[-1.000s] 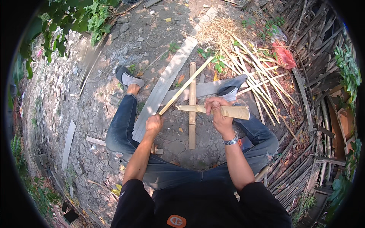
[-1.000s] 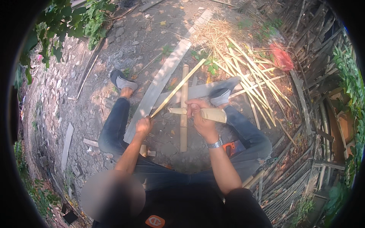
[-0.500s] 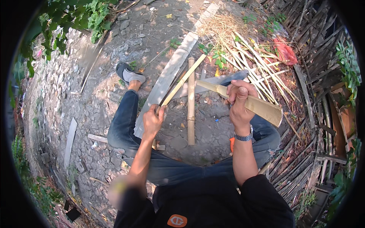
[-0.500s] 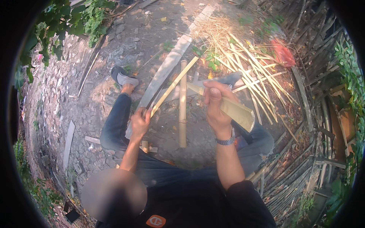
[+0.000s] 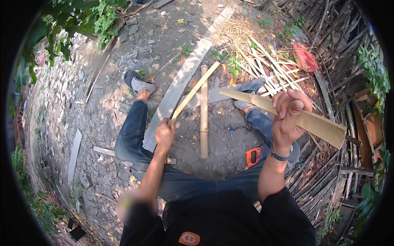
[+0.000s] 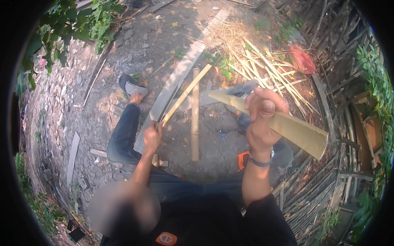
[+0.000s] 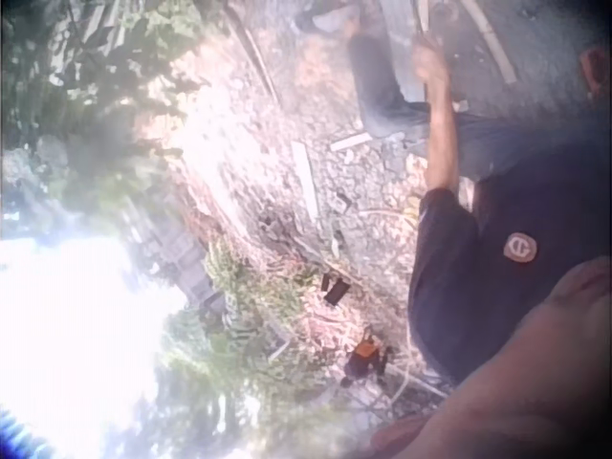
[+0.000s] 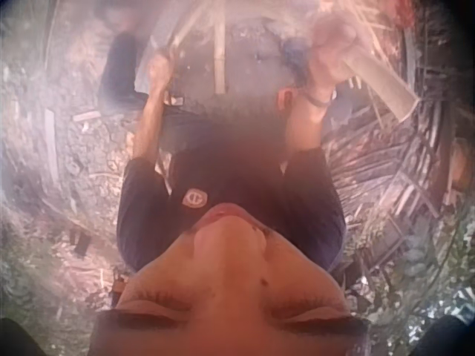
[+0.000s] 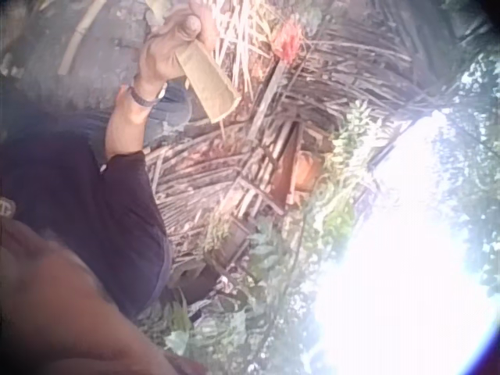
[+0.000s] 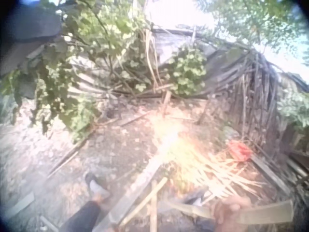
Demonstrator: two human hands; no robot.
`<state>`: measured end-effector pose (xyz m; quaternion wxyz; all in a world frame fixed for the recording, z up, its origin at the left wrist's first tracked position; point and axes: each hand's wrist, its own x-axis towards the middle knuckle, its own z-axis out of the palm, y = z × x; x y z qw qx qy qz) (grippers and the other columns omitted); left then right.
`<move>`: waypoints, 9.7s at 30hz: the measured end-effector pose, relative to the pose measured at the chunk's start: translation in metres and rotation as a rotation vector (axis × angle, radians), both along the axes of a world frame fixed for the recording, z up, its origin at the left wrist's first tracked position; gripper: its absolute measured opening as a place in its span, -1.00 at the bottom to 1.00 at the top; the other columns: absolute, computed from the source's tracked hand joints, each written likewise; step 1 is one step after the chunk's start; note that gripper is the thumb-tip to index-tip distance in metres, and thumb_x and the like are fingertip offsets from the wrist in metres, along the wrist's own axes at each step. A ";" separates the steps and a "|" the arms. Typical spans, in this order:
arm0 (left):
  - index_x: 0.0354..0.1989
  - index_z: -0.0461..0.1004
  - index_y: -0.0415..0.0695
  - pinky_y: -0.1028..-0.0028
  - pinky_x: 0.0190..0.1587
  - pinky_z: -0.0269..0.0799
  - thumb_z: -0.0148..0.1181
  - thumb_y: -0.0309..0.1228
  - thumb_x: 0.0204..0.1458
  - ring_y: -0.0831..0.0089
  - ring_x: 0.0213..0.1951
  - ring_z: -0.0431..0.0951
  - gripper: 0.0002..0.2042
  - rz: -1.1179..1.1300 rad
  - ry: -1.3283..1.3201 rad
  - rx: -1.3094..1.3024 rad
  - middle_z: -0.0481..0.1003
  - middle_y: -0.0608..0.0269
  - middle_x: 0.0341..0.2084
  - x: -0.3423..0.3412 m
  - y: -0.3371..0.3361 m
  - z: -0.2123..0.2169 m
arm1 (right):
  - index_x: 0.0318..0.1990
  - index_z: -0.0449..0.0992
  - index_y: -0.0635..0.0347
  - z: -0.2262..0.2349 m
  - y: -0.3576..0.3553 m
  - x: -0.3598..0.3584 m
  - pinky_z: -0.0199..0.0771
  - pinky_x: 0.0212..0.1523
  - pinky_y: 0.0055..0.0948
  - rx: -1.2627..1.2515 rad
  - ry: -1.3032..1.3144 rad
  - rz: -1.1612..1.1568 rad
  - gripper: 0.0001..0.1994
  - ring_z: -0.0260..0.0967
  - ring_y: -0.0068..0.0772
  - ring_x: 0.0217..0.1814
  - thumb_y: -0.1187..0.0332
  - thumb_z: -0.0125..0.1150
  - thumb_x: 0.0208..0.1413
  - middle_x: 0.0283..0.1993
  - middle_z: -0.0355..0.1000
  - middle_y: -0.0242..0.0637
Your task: The person sits on the ground and uses a machete and a wooden mallet to split bamboo stalks into thin strips. They repeatedly position the bamboo, strike it with the mallet to drive the blade, and separate the resulting pieces.
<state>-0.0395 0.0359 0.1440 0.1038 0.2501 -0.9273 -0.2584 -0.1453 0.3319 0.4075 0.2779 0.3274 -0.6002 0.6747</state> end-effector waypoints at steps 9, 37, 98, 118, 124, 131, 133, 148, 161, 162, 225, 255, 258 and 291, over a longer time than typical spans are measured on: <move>-0.13 0.59 -0.33 0.25 -0.31 0.47 0.33 -0.15 0.22 0.21 -0.46 0.59 -0.61 0.024 0.385 0.353 0.57 -0.05 -0.53 0.004 0.053 0.038 | 0.00 0.54 0.34 -0.048 -0.017 -0.030 0.40 -0.25 -0.45 -0.008 -0.229 -0.066 -0.72 0.18 -0.64 -0.45 0.27 0.04 0.48 -0.52 0.24 -0.47; 0.03 0.48 -0.38 0.61 -0.52 0.29 0.26 -0.43 0.26 0.71 -0.57 0.35 -0.72 -0.144 0.568 0.807 0.43 0.40 -0.56 0.019 0.067 0.211 | -0.17 0.68 0.23 -0.133 -0.060 -0.136 0.60 -0.21 -0.41 0.545 -0.422 0.128 -0.76 0.63 -0.47 -0.28 0.21 0.30 0.32 -0.36 0.64 -0.30; 0.05 0.53 -0.38 0.33 -0.31 0.53 0.28 -0.45 0.19 0.28 -0.43 0.67 -0.69 -0.211 0.653 0.141 0.64 -0.02 -0.44 -0.055 0.117 0.245 | 0.41 0.05 0.18 -0.454 -0.067 0.059 0.46 0.25 0.01 1.223 -1.165 -0.008 -0.10 0.37 0.27 0.29 0.33 0.49 -0.06 0.24 0.34 0.20; 0.03 0.56 -0.30 0.18 -0.27 0.57 0.26 -0.42 0.16 -0.03 -0.35 0.71 -0.70 -0.268 0.572 -0.055 0.63 -0.18 -0.44 -0.063 0.098 0.260 | 0.18 0.38 0.34 -0.127 0.152 0.092 0.53 -0.02 -0.23 1.223 -1.199 0.334 -0.25 0.58 -0.12 -0.14 0.11 0.56 -0.11 -0.14 0.58 -0.07; 0.05 0.55 -0.33 0.20 -0.15 0.58 0.26 -0.36 0.18 -0.04 -0.27 0.71 -0.66 -0.201 0.580 -0.088 0.64 -0.19 -0.36 -0.092 0.075 0.259 | 0.22 0.39 0.08 0.072 0.293 0.187 0.58 -0.11 -0.13 1.462 -0.704 -0.627 -0.40 0.59 0.10 -0.08 0.48 0.35 -0.07 -0.13 0.53 0.16; 0.13 0.53 -0.35 0.27 -0.04 0.55 0.29 -0.29 0.19 0.07 -0.15 0.70 -0.57 -0.205 0.499 -0.013 0.65 -0.20 -0.20 -0.091 0.075 0.256 | 0.08 0.38 0.31 0.069 0.322 0.145 0.53 -0.08 -0.33 0.197 -0.261 -0.952 -0.64 0.51 -0.38 -0.26 0.48 0.30 0.16 -0.09 0.51 -0.16; 0.12 0.53 -0.36 0.26 -0.08 0.56 0.30 -0.33 0.19 0.11 -0.19 0.70 -0.59 -0.198 0.480 0.040 0.65 -0.21 -0.25 -0.089 0.079 0.262 | 0.00 0.39 0.29 0.032 0.309 0.102 0.53 -0.12 -0.34 0.071 -0.228 -0.952 -0.70 0.50 -0.41 -0.29 0.44 0.31 0.18 -0.11 0.52 -0.13; -0.02 0.56 -0.37 0.45 -0.40 0.45 0.33 -0.43 0.15 0.54 -0.54 0.49 -0.70 -0.251 0.569 -0.007 0.56 0.17 -0.57 -0.091 0.074 0.262 | 0.13 0.44 0.30 -0.302 0.183 0.055 0.62 0.00 -0.02 0.768 -1.066 -0.696 -0.38 0.60 0.23 -0.07 0.34 0.42 -0.19 -0.14 0.61 0.16; 0.01 0.57 -0.34 0.35 -0.34 0.49 0.29 -0.39 0.18 0.28 -0.51 0.61 -0.69 -0.240 0.552 0.017 0.59 0.05 -0.54 -0.087 0.073 0.259 | 0.10 0.44 0.33 -0.249 0.262 0.268 0.56 -0.02 -0.04 0.875 -1.594 -0.472 -0.47 0.59 0.18 -0.02 0.33 0.38 -0.05 -0.13 0.58 0.16; 0.01 0.57 -0.34 0.35 -0.34 0.49 0.29 -0.39 0.18 0.29 -0.50 0.61 -0.70 -0.254 0.545 0.041 0.60 0.04 -0.53 -0.087 0.073 0.258 | 0.09 0.45 0.35 -0.231 0.281 0.272 0.57 -0.01 -0.05 0.787 -1.801 -0.255 -0.46 0.60 0.14 -0.02 0.33 0.39 -0.08 -0.13 0.59 0.14; 0.02 0.56 -0.34 0.46 -0.33 0.43 0.27 -0.41 0.21 0.55 -0.45 0.47 -0.71 -0.298 0.498 0.162 0.56 0.21 -0.46 -0.081 0.076 0.248 | 0.23 0.40 0.40 -0.314 0.556 0.550 0.53 -0.03 0.05 -0.456 -1.388 -1.560 -0.37 0.56 0.06 -0.13 0.13 0.26 0.07 -0.03 0.53 0.07; 0.06 0.52 -0.40 0.52 -0.18 0.47 0.30 -0.44 0.20 0.58 -0.30 0.54 -0.67 -0.303 0.507 0.247 0.62 0.19 -0.33 -0.075 0.098 0.252 | 0.03 0.52 0.28 -0.336 0.186 0.080 0.56 0.04 -0.02 1.032 -1.301 -0.581 -0.46 0.58 0.22 -0.03 0.19 0.48 -0.08 -0.14 0.60 0.14; 0.05 0.52 -0.40 0.55 -0.21 0.45 0.30 -0.44 0.21 0.60 -0.32 0.51 -0.67 -0.289 0.430 0.265 0.60 0.23 -0.37 -0.072 0.091 0.257 | 0.00 0.51 0.26 -0.341 0.157 0.092 0.57 0.01 0.01 0.990 -1.260 -0.647 -0.53 0.59 0.20 -0.03 0.26 0.43 -0.09 -0.13 0.61 0.13; -0.06 0.60 -0.30 0.34 -0.24 0.44 0.36 -0.34 0.13 0.33 -0.48 0.56 -0.70 -0.255 0.560 0.084 0.56 0.11 -0.57 -0.069 0.071 0.234 | -0.10 0.52 0.42 -0.356 0.201 0.010 0.55 -0.10 -0.08 0.495 -1.459 -0.481 -0.61 0.61 0.17 -0.16 0.37 0.40 -0.08 -0.27 0.60 0.12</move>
